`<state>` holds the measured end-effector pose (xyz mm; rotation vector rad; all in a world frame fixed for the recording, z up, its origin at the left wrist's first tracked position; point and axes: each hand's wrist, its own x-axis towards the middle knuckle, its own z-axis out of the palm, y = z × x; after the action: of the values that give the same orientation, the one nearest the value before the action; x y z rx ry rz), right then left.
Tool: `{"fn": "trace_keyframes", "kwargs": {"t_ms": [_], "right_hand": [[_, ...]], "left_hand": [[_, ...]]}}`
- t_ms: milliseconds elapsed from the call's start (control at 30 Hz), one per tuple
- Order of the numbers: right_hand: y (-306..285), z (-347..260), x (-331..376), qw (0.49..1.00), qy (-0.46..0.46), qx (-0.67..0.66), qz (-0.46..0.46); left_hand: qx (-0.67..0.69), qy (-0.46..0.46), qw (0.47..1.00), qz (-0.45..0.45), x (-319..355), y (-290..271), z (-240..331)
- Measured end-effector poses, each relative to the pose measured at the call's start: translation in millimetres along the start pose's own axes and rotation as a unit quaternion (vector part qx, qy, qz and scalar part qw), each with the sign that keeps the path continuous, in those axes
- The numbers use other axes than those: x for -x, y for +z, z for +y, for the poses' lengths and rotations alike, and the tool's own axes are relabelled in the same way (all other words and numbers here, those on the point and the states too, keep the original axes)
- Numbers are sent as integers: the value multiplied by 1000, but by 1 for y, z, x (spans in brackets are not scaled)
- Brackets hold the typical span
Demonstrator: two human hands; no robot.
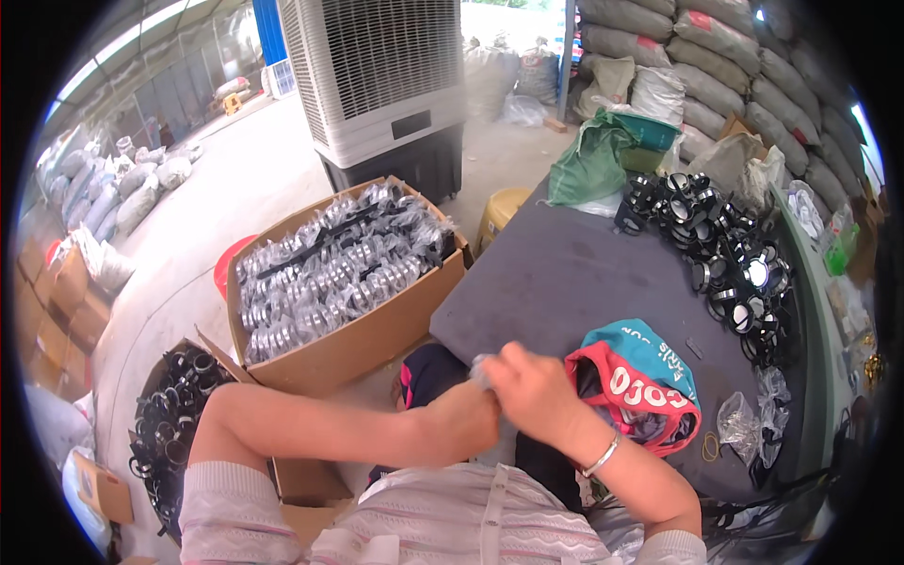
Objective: Inspecting and organizing black plastic rings in a cardboard box.
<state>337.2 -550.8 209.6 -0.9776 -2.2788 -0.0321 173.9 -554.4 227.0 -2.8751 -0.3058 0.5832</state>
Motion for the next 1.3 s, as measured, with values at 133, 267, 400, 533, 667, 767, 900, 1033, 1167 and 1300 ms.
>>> {"fn": "trace_keyframes", "kwargs": {"t_ms": [133, 267, 400, 533, 667, 767, 900, 1033, 1167, 1300], "right_hand": [[-11, 26, 6, 989, 133, -52, 41], [-31, 22, -3, 934, 222, -244, 139], [-28, 8, -2, 969, 135, -192, 80], [-9, -16, 2, 985, 106, -129, 35], [1, -41, -3, 989, 23, -114, 87], [7, -34, -2, 993, -2, -68, 97], [-2, -7, 1, 998, -34, 57, 18], [-18, 11, 4, 996, -3, 90, -17], [-13, 14, 4, 998, 63, -16, 3], [-7, 0, -1, 979, 104, -173, -25]], "left_hand": [[-110, 0, 976, 187, 15, -22, -4], [-46, 3, 963, 265, 12, -10, -15], [-14, 13, 980, 197, 6, -6, -16], [-13, 12, 995, 101, -4, 8, -14], [-2, -1, 977, 214, -10, 18, -14], [-42, 11, 975, 219, -4, 15, -14], [-116, -37, 976, 180, 1, 3, -12], [-70, -19, 985, 156, 6, -7, -17], [-60, 20, 981, 185, 4, -11, -18], [-90, 21, 992, 80, 4, -23, -13]]}}
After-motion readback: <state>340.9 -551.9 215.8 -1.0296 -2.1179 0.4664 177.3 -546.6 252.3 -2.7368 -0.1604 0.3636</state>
